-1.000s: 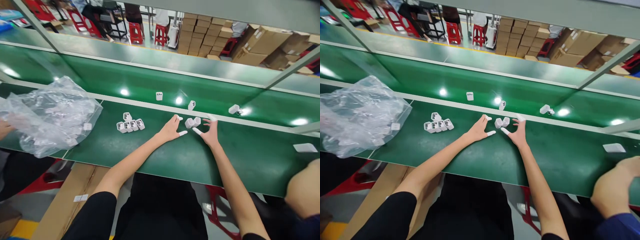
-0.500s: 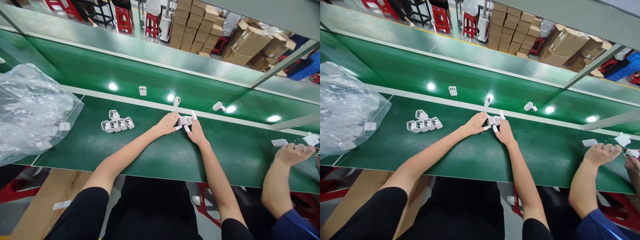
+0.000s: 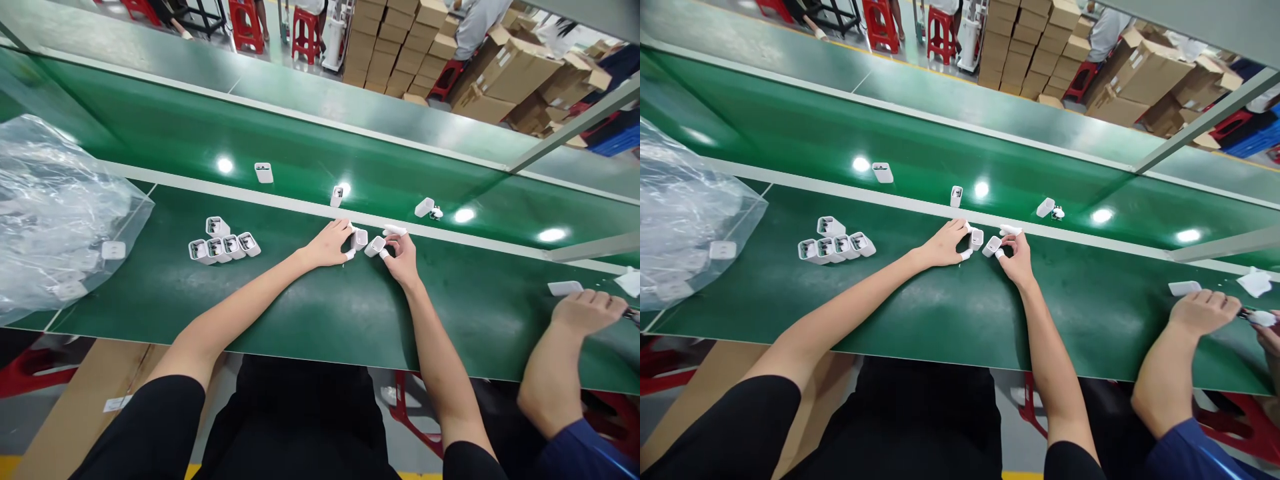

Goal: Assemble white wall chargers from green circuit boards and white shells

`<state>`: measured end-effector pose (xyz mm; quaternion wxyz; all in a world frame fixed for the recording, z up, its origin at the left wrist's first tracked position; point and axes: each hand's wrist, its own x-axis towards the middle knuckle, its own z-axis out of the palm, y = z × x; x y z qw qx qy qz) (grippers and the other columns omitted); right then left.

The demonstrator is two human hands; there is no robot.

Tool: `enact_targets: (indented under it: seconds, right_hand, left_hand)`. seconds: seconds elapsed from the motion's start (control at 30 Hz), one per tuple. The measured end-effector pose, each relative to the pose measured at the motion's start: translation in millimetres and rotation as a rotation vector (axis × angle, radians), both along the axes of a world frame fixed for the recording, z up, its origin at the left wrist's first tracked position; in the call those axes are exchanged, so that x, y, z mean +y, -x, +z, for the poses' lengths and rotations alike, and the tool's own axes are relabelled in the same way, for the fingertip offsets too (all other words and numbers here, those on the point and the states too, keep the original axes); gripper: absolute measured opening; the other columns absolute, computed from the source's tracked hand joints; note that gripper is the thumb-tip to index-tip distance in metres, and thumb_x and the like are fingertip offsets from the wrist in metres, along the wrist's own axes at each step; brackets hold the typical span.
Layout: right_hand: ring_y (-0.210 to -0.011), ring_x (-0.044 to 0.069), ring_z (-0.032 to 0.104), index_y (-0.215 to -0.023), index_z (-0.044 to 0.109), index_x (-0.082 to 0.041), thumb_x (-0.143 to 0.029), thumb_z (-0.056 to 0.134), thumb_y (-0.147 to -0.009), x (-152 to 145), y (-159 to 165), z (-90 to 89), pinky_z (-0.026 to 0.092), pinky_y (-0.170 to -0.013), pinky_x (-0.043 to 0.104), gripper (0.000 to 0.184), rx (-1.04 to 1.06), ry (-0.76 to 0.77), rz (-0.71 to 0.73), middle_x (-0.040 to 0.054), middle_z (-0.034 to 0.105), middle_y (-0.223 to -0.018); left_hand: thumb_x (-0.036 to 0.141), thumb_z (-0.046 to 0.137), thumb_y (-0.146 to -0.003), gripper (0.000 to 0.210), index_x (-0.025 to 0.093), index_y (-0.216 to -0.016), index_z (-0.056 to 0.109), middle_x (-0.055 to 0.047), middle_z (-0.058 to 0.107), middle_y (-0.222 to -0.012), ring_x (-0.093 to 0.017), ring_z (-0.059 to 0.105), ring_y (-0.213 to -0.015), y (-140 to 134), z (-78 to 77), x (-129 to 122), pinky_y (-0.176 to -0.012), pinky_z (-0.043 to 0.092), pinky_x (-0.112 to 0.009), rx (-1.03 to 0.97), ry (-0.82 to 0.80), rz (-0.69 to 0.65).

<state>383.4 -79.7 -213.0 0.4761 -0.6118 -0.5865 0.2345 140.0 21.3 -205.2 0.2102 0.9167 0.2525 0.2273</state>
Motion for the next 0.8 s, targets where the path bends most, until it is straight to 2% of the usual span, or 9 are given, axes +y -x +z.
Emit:
enact_targets:
  seconds: [0.1,0.3,0.5,0.57,0.67,0.8]
  right_hand:
    - [-0.101,0.026,0.075,-0.139,0.064,-0.026,-0.031,0.071,-0.082,-2,3,-0.6,0.067,-0.101,0.048,0.057,0.04,0.021,0.012,0.0096,0.075,-0.114]
    - [-0.097,0.024,0.076,-0.132,0.067,-0.026,-0.04,0.077,-0.089,-2,9,3.3,0.067,-0.1,0.048,0.046,0.042,0.021,-0.004,0.0084,0.077,-0.114]
    - [-0.093,0.024,0.076,-0.124,0.073,-0.026,-0.037,0.075,-0.092,-3,14,6.2,0.067,-0.095,0.046,0.034,-0.044,-0.017,-0.042,0.0083,0.079,-0.111]
    - [-0.096,0.025,0.074,-0.121,0.073,-0.025,-0.038,0.072,-0.095,-4,12,6.6,0.065,-0.098,0.048,0.029,-0.096,-0.062,-0.128,0.0085,0.078,-0.11]
    - [-0.101,0.028,0.07,-0.119,0.07,-0.024,-0.044,0.061,-0.103,1,-3,6.7,0.06,-0.105,0.054,0.027,-0.191,-0.157,-0.359,0.0108,0.073,-0.109]
    - [-0.107,0.034,0.064,-0.111,0.065,-0.022,-0.046,0.057,-0.103,30,-41,9.0,0.051,-0.112,0.063,0.027,-0.328,-0.198,-0.587,0.0156,0.068,-0.11]
  left_hand:
    - [0.03,0.077,-0.094,0.026,0.019,-0.115,0.066,-0.014,0.065,-0.122,-0.034,0.063,-0.118,0,-0.4,0,-0.105,0.054,-0.048,0.009,-0.014,-0.02]
    - [0.031,0.079,-0.093,0.026,0.019,-0.114,0.069,-0.015,0.065,-0.123,-0.035,0.063,-0.119,2,-0.6,0,-0.103,0.054,-0.049,-0.013,-0.016,-0.042]
    - [0.052,0.087,-0.09,0.04,0.02,-0.108,0.07,-0.015,0.065,-0.123,-0.035,0.062,-0.119,2,2.1,-2,-0.106,0.054,-0.051,-0.026,-0.015,-0.045]
    - [0.052,0.087,-0.09,0.04,0.02,-0.107,0.07,-0.015,0.065,-0.123,-0.035,0.062,-0.118,2,1.7,-2,-0.106,0.054,-0.051,-0.029,-0.009,-0.042]
    - [0.054,0.087,-0.09,0.041,0.02,-0.107,0.07,-0.014,0.064,-0.123,-0.034,0.062,-0.117,2,1.5,-1,-0.106,0.054,-0.05,-0.027,0.008,-0.041]
    - [0.054,0.09,-0.086,0.045,0.021,-0.109,0.07,-0.014,0.065,-0.124,-0.034,0.063,-0.116,3,5.0,-2,-0.105,0.054,-0.049,-0.02,0.035,-0.046]
